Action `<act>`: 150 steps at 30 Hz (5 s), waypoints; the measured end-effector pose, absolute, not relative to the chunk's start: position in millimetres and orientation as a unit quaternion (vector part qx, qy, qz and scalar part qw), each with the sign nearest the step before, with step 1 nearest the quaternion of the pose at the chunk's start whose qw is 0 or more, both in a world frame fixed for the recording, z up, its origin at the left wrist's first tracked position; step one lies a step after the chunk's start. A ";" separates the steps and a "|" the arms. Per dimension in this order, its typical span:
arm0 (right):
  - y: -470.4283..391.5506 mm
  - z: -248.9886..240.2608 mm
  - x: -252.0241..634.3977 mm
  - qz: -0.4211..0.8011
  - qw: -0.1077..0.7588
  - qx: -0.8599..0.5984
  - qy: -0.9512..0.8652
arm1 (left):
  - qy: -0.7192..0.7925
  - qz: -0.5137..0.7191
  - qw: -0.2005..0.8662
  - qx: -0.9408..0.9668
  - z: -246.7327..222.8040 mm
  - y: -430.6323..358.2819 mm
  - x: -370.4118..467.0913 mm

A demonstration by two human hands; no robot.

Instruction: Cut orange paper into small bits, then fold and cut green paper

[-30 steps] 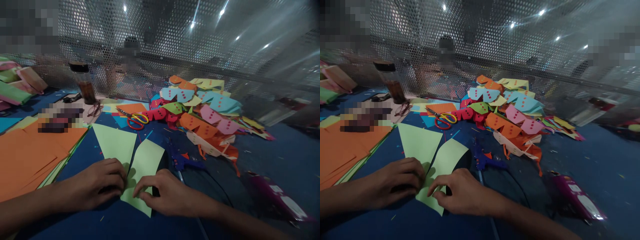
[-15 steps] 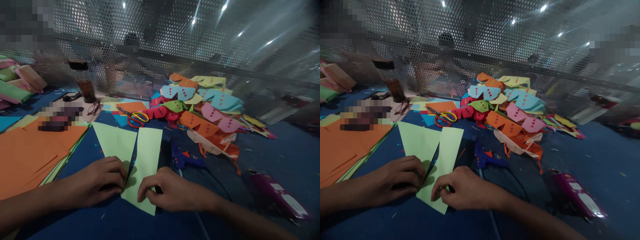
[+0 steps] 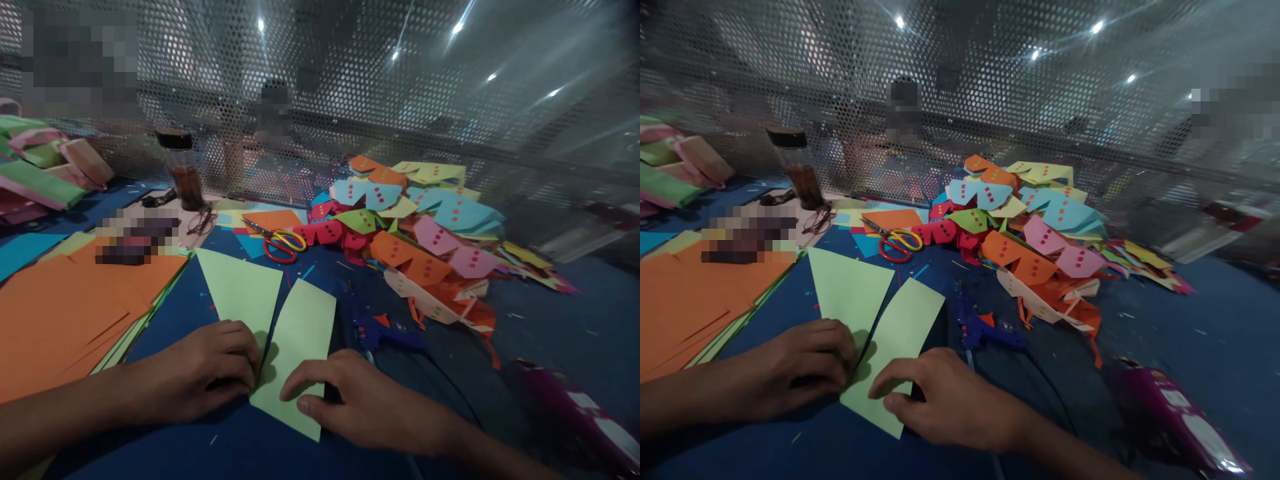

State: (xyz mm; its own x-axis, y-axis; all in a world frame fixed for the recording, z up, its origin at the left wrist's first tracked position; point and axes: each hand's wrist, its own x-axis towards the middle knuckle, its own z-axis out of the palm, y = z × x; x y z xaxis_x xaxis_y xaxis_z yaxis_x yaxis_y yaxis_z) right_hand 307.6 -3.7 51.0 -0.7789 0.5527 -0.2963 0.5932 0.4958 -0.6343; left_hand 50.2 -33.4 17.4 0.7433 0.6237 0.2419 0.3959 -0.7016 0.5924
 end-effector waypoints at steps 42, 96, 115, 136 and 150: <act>-6.4 42.6 305.4 -0.375 0.002 0.316 0.872 | 0.261 0.141 0.289 0.910 25.3 -29.7 38.0; -10.2 59.9 310.5 -0.381 0.016 0.337 0.861 | 0.299 0.160 0.359 0.870 30.7 -35.7 45.5; 67.6 128.7 272.4 -0.253 -0.205 0.345 0.880 | 0.288 0.218 0.352 0.864 29.2 -39.2 50.9; 257.3 30.3 124.4 -0.378 -0.284 0.463 0.749 | 0.287 0.201 0.280 0.894 28.6 -29.5 49.4; 251.7 37.7 112.9 -0.571 -0.239 0.371 0.692 | 0.235 0.298 0.244 0.892 -19.2 -12.7 48.0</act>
